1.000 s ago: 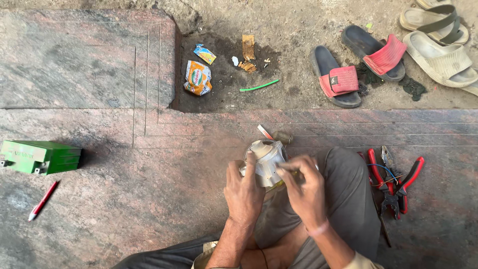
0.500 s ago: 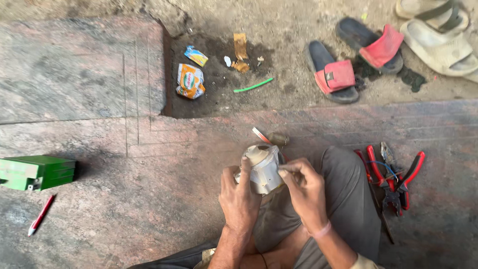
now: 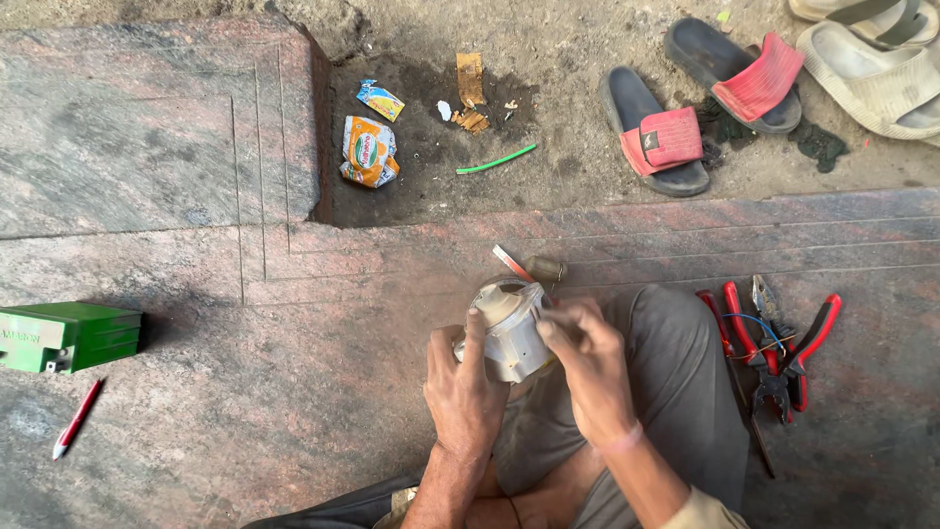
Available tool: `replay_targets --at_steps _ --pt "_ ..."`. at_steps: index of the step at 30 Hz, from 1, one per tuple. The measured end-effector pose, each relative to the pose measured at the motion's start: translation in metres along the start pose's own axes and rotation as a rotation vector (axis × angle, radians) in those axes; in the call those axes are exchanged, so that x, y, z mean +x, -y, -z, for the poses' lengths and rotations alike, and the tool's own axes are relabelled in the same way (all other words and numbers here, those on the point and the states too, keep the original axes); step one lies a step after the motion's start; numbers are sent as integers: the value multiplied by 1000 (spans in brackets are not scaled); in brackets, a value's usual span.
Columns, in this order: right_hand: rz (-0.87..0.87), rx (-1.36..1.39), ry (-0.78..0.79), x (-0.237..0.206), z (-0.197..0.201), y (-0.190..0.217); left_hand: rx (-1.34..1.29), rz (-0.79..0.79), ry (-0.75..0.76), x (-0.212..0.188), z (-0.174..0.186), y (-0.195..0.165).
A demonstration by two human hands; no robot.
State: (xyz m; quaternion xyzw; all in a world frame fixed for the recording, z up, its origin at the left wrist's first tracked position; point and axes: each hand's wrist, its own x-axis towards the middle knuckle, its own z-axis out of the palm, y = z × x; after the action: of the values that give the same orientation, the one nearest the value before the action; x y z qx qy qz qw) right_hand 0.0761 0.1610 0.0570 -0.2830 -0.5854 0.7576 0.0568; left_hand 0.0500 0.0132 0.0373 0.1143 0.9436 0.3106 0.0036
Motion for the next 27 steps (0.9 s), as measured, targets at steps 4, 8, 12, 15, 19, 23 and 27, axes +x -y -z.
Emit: replay_targets --at_steps 4,8,12,15,19,23,27 --pt "136 -149 -17 -16 -1 -4 -21 -26 -23 -1 -2 4" --pt "104 -85 -24 12 -10 -8 9 -28 -41 -1 -2 4" --pt "21 -95 -55 7 -7 -9 -19 -23 -59 1 -1 -1" --pt "191 -230 -79 -20 -3 -7 29 -16 -66 2 -1 -2" --pt "317 -353 -101 -12 -8 -7 0 -42 -52 1 -1 0" --pt "211 -233 -93 11 -13 -6 -19 -17 -45 1 1 -3" --pt "455 -497 -97 -17 -9 -3 27 -2 -52 4 -1 -6"
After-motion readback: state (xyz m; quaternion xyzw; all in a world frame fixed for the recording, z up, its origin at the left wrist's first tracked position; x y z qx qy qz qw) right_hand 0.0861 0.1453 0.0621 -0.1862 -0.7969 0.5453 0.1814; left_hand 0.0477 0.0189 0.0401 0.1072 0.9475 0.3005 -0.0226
